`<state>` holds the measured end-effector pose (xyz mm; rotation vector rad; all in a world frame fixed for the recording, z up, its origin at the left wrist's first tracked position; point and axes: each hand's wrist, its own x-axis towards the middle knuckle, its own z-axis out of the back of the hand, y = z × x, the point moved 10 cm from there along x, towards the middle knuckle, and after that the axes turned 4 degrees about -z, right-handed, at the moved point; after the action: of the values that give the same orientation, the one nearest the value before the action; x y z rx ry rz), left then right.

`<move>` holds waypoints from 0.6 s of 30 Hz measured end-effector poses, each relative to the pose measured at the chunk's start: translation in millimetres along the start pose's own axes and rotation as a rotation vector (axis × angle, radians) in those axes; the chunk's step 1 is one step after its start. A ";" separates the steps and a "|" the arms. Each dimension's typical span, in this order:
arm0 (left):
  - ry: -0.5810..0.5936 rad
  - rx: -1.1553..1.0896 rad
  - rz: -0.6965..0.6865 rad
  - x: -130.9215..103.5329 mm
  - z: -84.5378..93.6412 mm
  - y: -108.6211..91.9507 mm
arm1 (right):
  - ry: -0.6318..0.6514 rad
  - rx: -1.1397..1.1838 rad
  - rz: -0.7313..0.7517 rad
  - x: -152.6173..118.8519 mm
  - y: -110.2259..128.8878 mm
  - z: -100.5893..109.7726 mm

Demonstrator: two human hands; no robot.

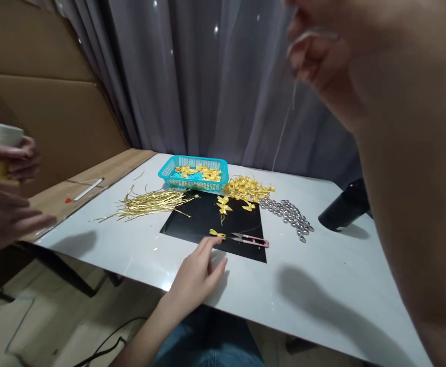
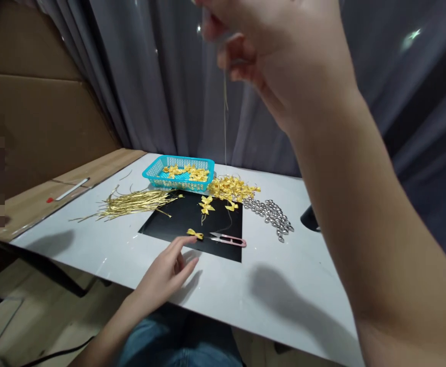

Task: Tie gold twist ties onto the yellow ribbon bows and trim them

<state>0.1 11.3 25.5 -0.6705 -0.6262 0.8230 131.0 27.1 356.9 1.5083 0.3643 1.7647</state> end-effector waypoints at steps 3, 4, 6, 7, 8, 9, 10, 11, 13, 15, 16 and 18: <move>-0.008 0.087 -0.092 14.7 6.3 -22.2 | 0.070 0.057 -0.116 -9.0 -31.9 15.7; 0.016 0.123 -0.128 19.8 6.3 -28.9 | 0.056 0.066 -0.155 -14.5 -44.3 23.8; 0.109 0.195 -0.184 28.3 1.6 -36.4 | 0.039 0.054 -0.241 -29.1 -69.1 37.6; 0.153 0.228 -0.192 31.4 -0.6 -35.7 | 0.052 0.050 -0.287 -37.6 -80.4 42.3; 0.185 0.258 -0.188 33.8 -1.8 -32.5 | 0.044 0.028 -0.344 -46.7 -91.2 49.4; 0.203 0.280 -0.179 35.5 -1.6 -27.8 | 0.010 0.000 -0.363 -54.5 -96.8 59.9; 0.208 0.299 -0.171 36.6 0.0 -22.6 | -0.033 -0.033 -0.387 -61.9 -101.3 72.3; 0.206 0.317 -0.172 37.0 2.3 -18.0 | -0.080 -0.066 -0.404 -68.6 -103.8 85.9; 0.193 0.355 -0.174 36.9 9.5 -10.2 | -0.187 -0.129 -0.414 -79.1 -103.7 115.6; 0.185 0.373 -0.151 36.6 19.8 -3.8 | -0.234 -0.161 -0.366 -84.4 -98.3 136.4; 0.184 0.368 -0.139 36.3 26.2 -2.0 | -0.235 -0.171 -0.350 -86.4 -97.1 142.0; 0.153 0.347 -0.139 35.1 44.2 -3.2 | -0.218 -0.176 -0.355 -91.1 -99.5 144.3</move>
<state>-11.7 50.9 64.1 -0.3648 -0.3736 0.7206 301.8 -8.5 264.1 1.3955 0.3325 1.3072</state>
